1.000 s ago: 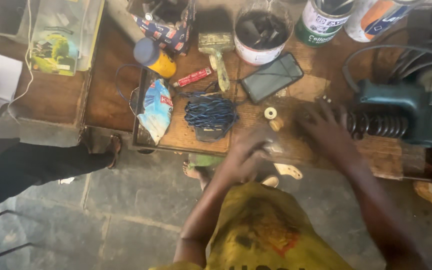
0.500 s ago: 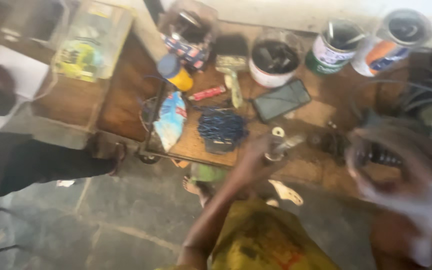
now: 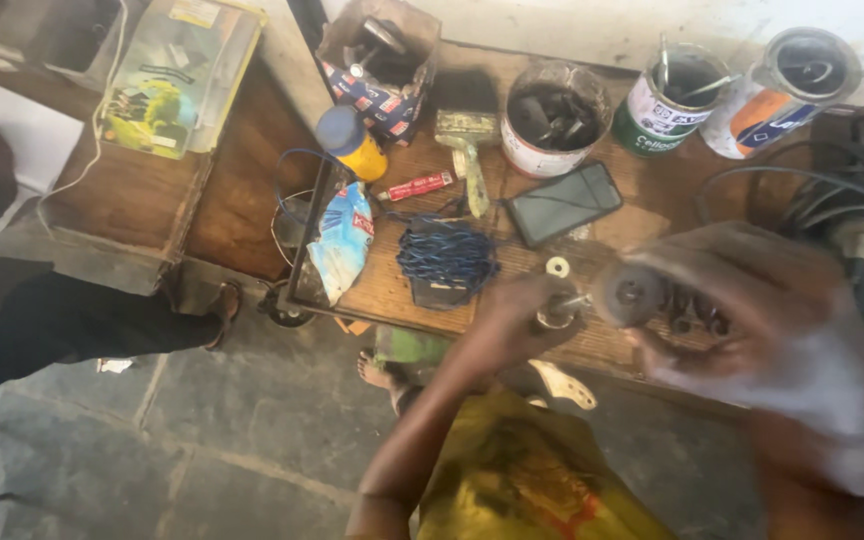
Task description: The person assembles a mechanical component by hand, attaching a cylindrical part, a metal cap, and a spring to a central shaft. The person handles each part individually and secures them in sequence on a cluttered workbench.
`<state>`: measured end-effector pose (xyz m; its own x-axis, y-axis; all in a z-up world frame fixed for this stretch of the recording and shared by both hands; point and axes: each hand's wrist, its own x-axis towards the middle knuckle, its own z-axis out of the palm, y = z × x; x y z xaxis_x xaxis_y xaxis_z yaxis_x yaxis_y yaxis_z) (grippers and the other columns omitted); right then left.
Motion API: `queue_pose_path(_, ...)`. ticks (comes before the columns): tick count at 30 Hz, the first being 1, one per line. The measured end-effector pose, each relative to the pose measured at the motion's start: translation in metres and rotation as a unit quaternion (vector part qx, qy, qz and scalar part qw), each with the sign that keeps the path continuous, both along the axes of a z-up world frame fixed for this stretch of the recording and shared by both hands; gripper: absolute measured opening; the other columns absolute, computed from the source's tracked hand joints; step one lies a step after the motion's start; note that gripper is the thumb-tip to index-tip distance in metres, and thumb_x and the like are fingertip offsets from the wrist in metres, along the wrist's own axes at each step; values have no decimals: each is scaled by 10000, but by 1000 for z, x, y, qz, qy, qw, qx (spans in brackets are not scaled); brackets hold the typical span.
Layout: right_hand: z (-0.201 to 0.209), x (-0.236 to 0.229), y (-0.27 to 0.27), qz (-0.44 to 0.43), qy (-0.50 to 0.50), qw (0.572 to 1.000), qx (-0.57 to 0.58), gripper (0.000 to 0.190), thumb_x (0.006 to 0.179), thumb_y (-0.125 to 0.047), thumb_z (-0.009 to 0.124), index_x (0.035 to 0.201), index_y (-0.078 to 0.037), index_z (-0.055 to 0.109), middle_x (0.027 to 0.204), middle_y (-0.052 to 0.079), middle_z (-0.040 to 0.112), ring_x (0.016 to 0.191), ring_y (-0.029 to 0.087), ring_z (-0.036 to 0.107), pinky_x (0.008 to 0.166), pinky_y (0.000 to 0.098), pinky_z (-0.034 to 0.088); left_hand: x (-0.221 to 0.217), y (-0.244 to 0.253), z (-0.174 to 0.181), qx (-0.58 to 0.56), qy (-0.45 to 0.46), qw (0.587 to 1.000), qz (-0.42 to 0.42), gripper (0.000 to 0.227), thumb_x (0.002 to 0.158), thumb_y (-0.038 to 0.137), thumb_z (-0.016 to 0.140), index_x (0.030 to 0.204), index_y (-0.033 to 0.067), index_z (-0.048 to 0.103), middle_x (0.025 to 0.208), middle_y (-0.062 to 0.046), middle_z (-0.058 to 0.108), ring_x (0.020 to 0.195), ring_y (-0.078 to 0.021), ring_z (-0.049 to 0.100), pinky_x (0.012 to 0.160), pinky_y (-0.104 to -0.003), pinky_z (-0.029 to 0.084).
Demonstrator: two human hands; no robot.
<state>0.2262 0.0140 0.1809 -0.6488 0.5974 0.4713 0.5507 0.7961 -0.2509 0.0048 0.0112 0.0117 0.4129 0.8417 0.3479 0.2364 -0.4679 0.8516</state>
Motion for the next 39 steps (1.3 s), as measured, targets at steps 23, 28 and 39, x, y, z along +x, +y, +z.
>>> queue_pose_path(23,-108,-28,3,-37,116,974,-189,644,697,-208,905,1284,-149,647,1416,61,596,1308,251,590,1128,443,511,2,-11,-43,-205,-402,880,-146,1092,889,579,832,1631,45,236,1556,-133,445,1472,-252,477,1259,-422,400)
queue_pose_path(28,-106,12,-3,-144,224,924,-273,733,724,-211,876,1383,-127,567,1339,31,614,1158,199,638,965,368,556,1,-7,-48,-146,-283,947,-41,696,1021,506,670,1473,2,507,1430,-129,566,1382,-234,529,1209,-391,417)
queue_pose_path(39,-211,-16,-6,-310,-102,942,-81,514,792,-375,735,1215,-85,703,1100,120,704,1014,371,657,888,512,502,13,-12,-59,-124,-308,943,4,717,992,588,639,1364,-21,581,1296,-114,616,1175,-190,607,1065,-363,499)
